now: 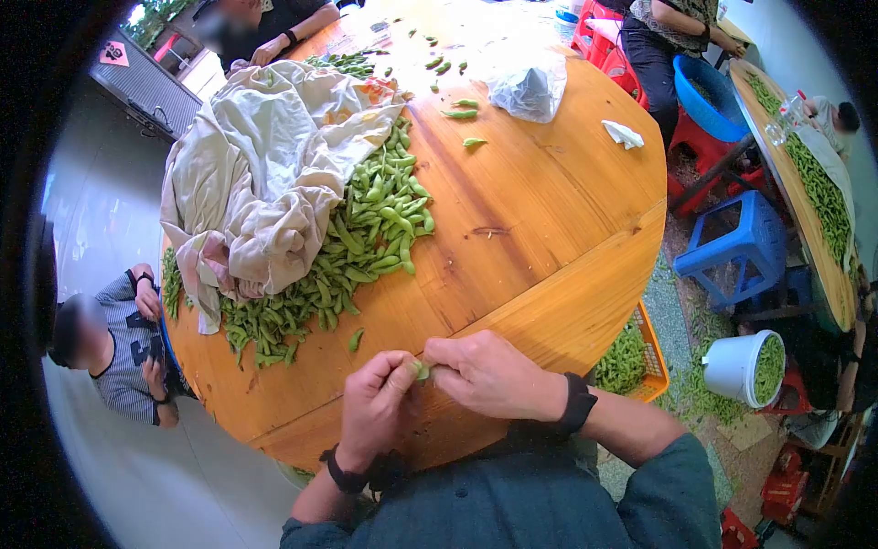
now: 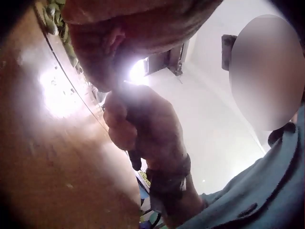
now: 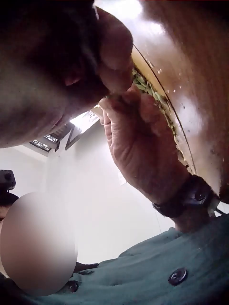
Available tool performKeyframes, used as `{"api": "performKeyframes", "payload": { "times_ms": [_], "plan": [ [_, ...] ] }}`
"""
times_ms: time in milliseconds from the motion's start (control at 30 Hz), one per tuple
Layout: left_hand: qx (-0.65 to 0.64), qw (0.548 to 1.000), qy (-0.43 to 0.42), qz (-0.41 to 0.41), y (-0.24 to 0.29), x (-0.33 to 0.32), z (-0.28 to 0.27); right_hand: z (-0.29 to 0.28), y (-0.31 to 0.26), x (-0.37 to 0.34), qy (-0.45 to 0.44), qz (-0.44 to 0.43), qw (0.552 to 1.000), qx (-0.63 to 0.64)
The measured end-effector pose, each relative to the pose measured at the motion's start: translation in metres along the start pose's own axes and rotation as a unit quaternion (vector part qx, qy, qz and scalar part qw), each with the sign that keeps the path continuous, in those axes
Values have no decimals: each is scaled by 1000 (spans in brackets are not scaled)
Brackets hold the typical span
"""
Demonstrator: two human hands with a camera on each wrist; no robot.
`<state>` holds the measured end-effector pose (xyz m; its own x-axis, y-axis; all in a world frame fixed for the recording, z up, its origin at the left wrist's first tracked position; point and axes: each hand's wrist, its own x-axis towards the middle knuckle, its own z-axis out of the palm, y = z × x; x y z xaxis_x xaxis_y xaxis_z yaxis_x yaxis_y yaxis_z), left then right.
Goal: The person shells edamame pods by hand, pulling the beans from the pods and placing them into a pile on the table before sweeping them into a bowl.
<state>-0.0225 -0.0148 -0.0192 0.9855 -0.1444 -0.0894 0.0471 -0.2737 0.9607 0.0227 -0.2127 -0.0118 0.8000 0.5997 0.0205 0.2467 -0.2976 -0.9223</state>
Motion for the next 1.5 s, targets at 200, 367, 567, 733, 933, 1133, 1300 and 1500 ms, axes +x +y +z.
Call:
{"api": "performKeyframes", "payload": {
  "times_ms": [200,367,567,733,933,1133,1300,1500],
  "plan": [
    [-318,923,-14,-217,6,4,-2,-7,4,7,-52,51,992,106],
    [-407,883,-76,-220,-4,2,-9,-11,-2,10,-93,94,984,119],
    [-312,926,-27,-212,2,3,-5,-7,1,10,-64,66,992,90],
    [-282,941,-15,-189,1,1,-3,1,3,7,-2,26,999,39],
    [-369,903,-49,-213,-6,2,-6,4,-1,8,91,-19,992,81],
    [-397,883,-57,-244,-9,3,-8,2,1,10,67,-46,995,59],
    [-363,897,-55,-247,-5,3,-6,1,1,12,63,-83,994,17],
    [-225,954,-21,-199,-2,-3,4,8,5,10,64,-40,995,-59]
  ]
}}
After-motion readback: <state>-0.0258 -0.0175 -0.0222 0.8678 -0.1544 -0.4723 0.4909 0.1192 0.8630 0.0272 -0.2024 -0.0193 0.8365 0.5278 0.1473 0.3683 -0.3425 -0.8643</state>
